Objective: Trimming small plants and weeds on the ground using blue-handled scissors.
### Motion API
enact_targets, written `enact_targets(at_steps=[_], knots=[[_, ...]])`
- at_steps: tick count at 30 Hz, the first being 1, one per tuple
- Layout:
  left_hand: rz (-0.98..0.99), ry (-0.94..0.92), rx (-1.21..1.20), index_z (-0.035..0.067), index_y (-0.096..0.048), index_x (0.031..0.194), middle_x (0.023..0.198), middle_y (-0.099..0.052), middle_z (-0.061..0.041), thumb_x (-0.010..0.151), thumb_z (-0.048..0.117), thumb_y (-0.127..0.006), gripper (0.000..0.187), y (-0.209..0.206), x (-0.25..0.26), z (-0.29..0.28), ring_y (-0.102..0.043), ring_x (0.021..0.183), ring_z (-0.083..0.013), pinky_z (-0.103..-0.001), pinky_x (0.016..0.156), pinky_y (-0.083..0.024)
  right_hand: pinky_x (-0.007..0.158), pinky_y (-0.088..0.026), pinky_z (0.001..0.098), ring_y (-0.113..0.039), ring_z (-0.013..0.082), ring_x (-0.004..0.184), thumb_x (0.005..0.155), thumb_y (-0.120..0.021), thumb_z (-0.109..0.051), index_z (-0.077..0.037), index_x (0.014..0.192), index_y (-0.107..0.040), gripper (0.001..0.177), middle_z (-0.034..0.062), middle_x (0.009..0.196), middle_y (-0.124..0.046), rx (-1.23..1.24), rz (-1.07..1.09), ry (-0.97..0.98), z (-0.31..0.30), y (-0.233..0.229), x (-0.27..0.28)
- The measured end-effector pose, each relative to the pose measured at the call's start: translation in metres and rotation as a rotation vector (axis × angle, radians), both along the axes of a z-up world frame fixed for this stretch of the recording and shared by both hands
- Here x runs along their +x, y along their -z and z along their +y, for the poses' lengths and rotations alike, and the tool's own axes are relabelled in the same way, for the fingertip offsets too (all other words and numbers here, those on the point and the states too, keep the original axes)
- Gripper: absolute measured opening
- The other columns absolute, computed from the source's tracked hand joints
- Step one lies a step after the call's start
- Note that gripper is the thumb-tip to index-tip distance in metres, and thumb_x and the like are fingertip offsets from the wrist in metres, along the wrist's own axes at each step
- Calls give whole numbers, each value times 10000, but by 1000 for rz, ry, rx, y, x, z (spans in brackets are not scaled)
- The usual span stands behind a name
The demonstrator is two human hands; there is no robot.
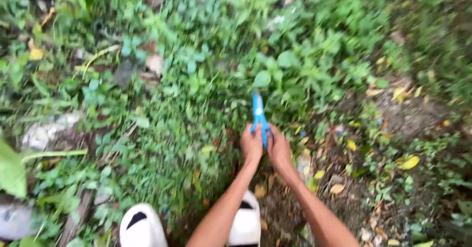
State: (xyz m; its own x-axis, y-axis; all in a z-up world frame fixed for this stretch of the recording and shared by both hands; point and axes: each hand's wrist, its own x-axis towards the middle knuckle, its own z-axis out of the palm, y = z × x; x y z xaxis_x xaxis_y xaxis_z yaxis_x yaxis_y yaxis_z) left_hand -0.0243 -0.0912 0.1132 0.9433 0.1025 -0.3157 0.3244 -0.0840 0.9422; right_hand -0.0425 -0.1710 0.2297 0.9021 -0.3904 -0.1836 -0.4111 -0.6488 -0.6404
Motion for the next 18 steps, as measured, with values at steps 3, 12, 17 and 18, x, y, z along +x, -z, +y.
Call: enact_targets(at_steps=[3, 12, 17, 18], knots=[[221, 131, -338, 69, -654, 949, 690, -572, -15, 1012, 299, -642, 239, -25, 22, 29, -523, 533, -132, -347, 491, -434, 537, -456, 335, -524, 142, 610, 1022, -530, -97, -157, 1430, -596, 418, 117, 801, -697, 258, 56, -94, -9, -28, 2], [348, 899, -180, 111, -749, 988, 654, -539, 70, 967, 326, -650, 238, -71, 82, 90, -420, 547, -69, -228, 504, -349, 531, -362, 245, -418, 73, 644, 1036, -585, -277, -189, 1413, -668, 395, -50, 747, -543, 456, 285, -420, -109, -64, 1], [399, 889, -184, 113, -746, 974, 663, -562, 50, 970, 354, -643, 262, -39, 80, 33, -426, 537, -80, -242, 498, -344, 506, -447, 275, -500, 103, 584, 1018, -583, -291, -239, 1373, -672, 370, -30, 755, -637, 272, 413, -178, -126, -78, 9], [448, 832, -169, 117, -743, 968, 632, -570, 15, 969, 388, -626, 295, -39, 73, 24, -384, 492, -111, -274, 454, -285, 525, -455, 309, -524, 136, 590, 1037, -592, -282, -243, 1375, -692, 355, 9, 769, -628, 241, 456, -21, -128, -75, 5]])
